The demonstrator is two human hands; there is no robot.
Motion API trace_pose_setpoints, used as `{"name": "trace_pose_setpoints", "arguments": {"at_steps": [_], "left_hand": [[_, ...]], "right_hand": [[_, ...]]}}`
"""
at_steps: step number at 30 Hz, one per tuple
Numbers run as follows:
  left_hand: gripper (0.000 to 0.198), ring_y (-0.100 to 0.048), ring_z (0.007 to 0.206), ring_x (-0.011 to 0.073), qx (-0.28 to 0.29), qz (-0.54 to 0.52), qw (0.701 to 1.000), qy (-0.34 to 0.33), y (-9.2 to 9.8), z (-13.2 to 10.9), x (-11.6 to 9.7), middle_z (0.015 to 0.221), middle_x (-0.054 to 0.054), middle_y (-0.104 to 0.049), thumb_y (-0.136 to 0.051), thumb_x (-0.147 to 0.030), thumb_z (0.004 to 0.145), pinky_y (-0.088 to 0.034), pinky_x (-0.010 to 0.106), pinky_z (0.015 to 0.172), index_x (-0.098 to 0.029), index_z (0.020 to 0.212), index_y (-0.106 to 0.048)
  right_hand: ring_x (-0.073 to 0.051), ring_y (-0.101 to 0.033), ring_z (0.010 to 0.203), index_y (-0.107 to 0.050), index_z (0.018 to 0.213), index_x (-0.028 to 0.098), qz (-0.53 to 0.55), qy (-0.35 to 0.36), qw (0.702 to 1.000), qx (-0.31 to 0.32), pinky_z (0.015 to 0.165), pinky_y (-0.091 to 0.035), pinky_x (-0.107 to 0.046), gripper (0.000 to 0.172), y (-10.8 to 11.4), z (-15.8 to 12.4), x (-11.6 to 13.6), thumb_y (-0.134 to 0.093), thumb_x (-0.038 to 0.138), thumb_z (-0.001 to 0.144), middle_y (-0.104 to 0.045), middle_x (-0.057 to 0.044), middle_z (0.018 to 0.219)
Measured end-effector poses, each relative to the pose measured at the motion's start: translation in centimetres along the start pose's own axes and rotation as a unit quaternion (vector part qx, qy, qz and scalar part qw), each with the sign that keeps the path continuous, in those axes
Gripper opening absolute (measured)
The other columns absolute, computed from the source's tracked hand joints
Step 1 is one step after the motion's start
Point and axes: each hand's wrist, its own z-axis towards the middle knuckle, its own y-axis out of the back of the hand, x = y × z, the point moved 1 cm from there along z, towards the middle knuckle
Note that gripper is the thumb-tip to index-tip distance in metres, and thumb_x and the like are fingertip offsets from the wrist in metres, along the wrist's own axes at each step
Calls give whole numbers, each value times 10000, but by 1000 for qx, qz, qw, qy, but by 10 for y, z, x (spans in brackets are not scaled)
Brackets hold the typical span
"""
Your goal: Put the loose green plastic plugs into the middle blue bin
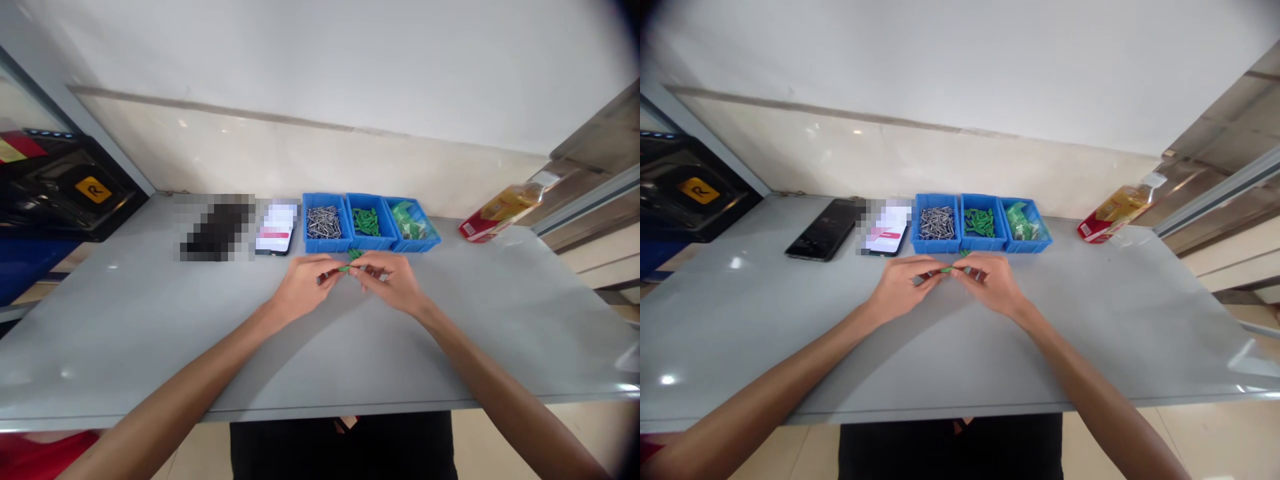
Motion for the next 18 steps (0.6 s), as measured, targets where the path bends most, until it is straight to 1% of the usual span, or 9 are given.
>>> {"name": "trace_pose_setpoints", "arguments": {"at_steps": [4, 6, 9, 10, 12, 14, 15, 16, 18], "left_hand": [[95, -554, 564, 82, 26, 63, 997, 20, -2, -2, 2, 747, -5, -694, -630, -202, 837, -447, 204, 558, -183, 846, -723], [103, -550, 554, 88, 45, 92, 994, 23, -2, -2, 2, 738, -10, -693, -653, -267, 827, -430, 212, 541, -193, 844, -723], [155, -582, 601, 108, 48, 111, 993, 4, -1, -3, 3, 769, -4, -698, -667, -336, 815, -440, 225, 568, -200, 865, -720], [160, -594, 623, 113, 47, 114, 992, -4, -2, -3, 4, 784, 0, -700, -663, -340, 819, -448, 228, 586, -200, 874, -718], [159, -608, 659, 119, 51, 116, 992, -15, -2, -3, 5, 805, 4, -698, -643, -333, 835, -462, 231, 616, -199, 885, -714], [163, -612, 672, 123, 61, 123, 990, -18, -4, -4, 5, 799, 6, -691, -618, -328, 854, -465, 234, 621, -195, 871, -711], [168, -614, 679, 126, 65, 129, 989, -19, -4, -4, 5, 795, 7, -688, -608, -327, 861, -464, 236, 620, -193, 858, -710], [171, -618, 691, 130, 69, 135, 988, -20, -4, -4, 4, 799, 8, -688, -598, -323, 868, -463, 239, 624, -193, 848, -708], [176, -627, 726, 138, 75, 147, 986, -21, -5, -4, 4, 814, 9, -688, -580, -314, 881, -463, 244, 639, -196, 838, -703]], "right_hand": [[-87, -565, 580, -702, 849, 183, -42, 48, 998, -29, 525, -449, -218, 124, 0, -2, 6, -593, 241, 838, -662, -25, 773], [-89, -575, 577, -706, 832, 190, -40, 44, 998, 4, 516, -444, -215, 108, 6, -1, 9, -611, 240, 822, -662, -16, 750], [-95, -593, 549, -704, 850, 203, 33, -11, 998, 50, 492, -455, -217, 131, 19, 8, 10, -611, 294, 834, -665, -6, 736], [-94, -588, 528, -698, 866, 204, 57, -27, 998, 29, 486, -460, -223, 155, 24, 13, 8, -599, 321, 845, -669, -8, 753], [-87, -557, 475, -677, 959, 214, 52, -53, 995, -72, 461, -447, -235, 219, 32, 20, 2, -561, 377, 868, -674, -14, 790], [-84, -529, 448, -629, 1106, 232, -20, -82, 982, -171, 456, -431, -242, 308, 37, 23, -5, -555, 408, 865, -677, -16, 810], [-88, -526, 452, -606, 1152, 238, -65, -95, 974, -197, 470, -431, -246, 346, 38, 22, -9, -563, 413, 857, -679, -14, 808], [-93, -531, 464, -605, 1153, 240, -108, -103, 967, -206, 491, -434, -250, 354, 37, 21, -11, -577, 411, 845, -681, -11, 795], [-103, -547, 502, -661, 1008, 239, -175, -106, 963, -174, 540, -435, -256, 250, 33, 15, -14, -593, 403, 832, -684, -1, 754]]}}
